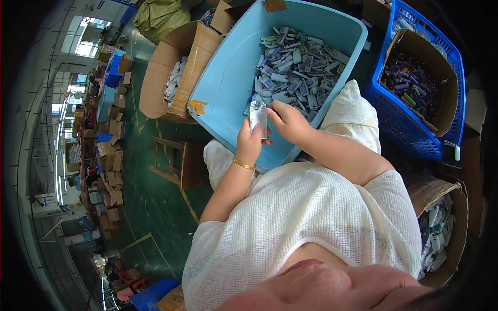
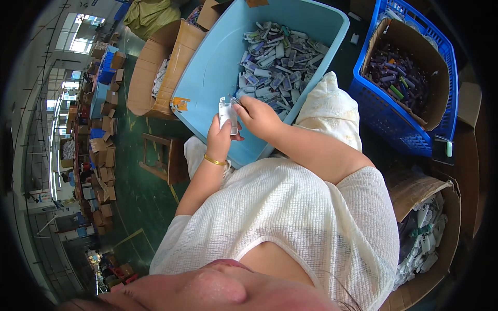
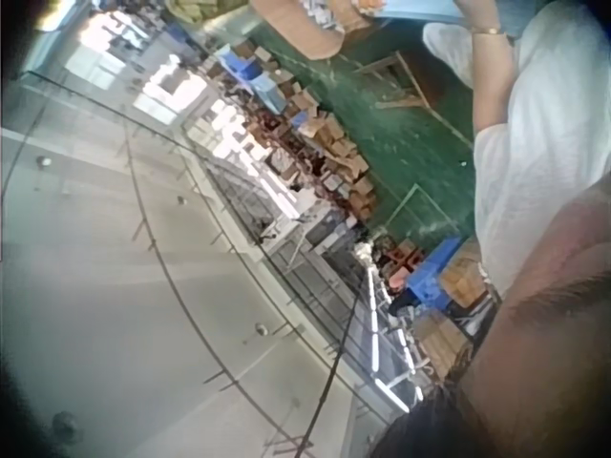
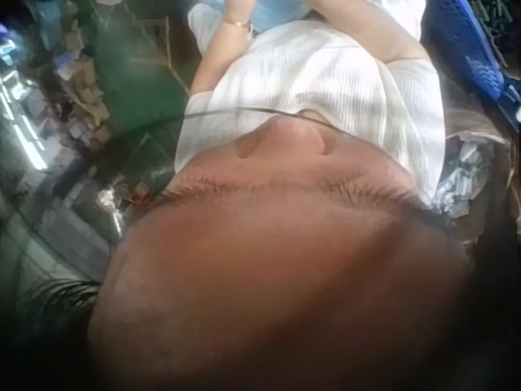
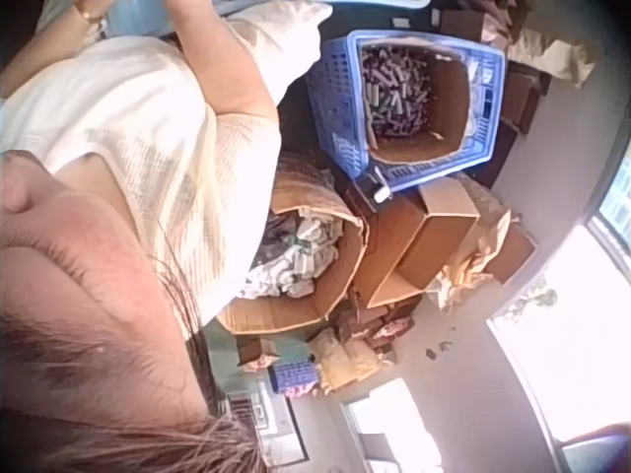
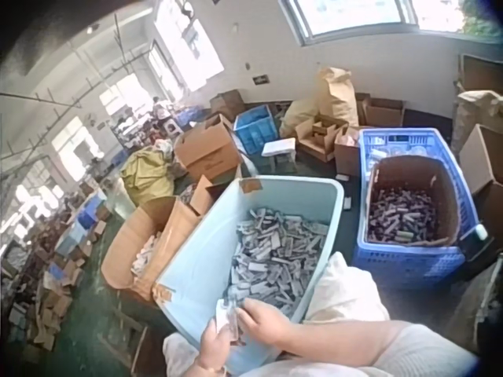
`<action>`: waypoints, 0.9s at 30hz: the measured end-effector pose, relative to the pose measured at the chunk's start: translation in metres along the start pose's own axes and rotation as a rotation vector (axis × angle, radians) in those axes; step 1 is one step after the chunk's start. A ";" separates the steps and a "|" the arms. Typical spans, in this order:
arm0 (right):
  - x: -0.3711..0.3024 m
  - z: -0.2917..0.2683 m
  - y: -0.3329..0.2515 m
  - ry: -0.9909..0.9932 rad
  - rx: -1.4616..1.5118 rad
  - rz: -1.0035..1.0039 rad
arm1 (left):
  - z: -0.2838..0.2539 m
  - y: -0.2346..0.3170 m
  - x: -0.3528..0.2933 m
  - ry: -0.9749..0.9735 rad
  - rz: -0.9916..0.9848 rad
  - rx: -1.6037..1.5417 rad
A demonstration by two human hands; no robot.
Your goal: Assembling and sorting small electronic components into bins using a pick tool.
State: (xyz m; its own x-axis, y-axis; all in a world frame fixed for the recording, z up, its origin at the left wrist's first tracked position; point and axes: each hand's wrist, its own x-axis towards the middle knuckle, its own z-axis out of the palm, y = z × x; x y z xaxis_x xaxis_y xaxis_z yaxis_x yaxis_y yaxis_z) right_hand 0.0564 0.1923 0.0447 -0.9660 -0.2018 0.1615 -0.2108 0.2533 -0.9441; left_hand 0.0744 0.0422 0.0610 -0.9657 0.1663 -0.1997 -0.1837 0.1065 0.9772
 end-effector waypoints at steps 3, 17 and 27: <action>0.003 -0.005 -0.006 0.133 0.209 0.079 | 0.001 0.001 -0.003 -0.004 -0.035 -0.036; 0.016 0.005 0.025 0.101 0.808 0.447 | -0.070 -0.034 0.047 0.244 -0.669 -0.673; 0.013 0.008 0.023 -0.019 0.540 0.362 | -0.019 0.010 0.009 0.168 -0.002 -0.041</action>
State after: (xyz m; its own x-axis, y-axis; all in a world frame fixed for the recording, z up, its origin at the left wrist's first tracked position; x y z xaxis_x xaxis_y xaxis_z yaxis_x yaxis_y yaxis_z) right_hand 0.0404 0.1882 0.0225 -0.9580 -0.2111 -0.1941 0.2371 -0.2018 -0.9503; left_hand 0.0600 0.0266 0.0701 -0.9818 -0.0005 -0.1901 -0.1897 0.0655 0.9797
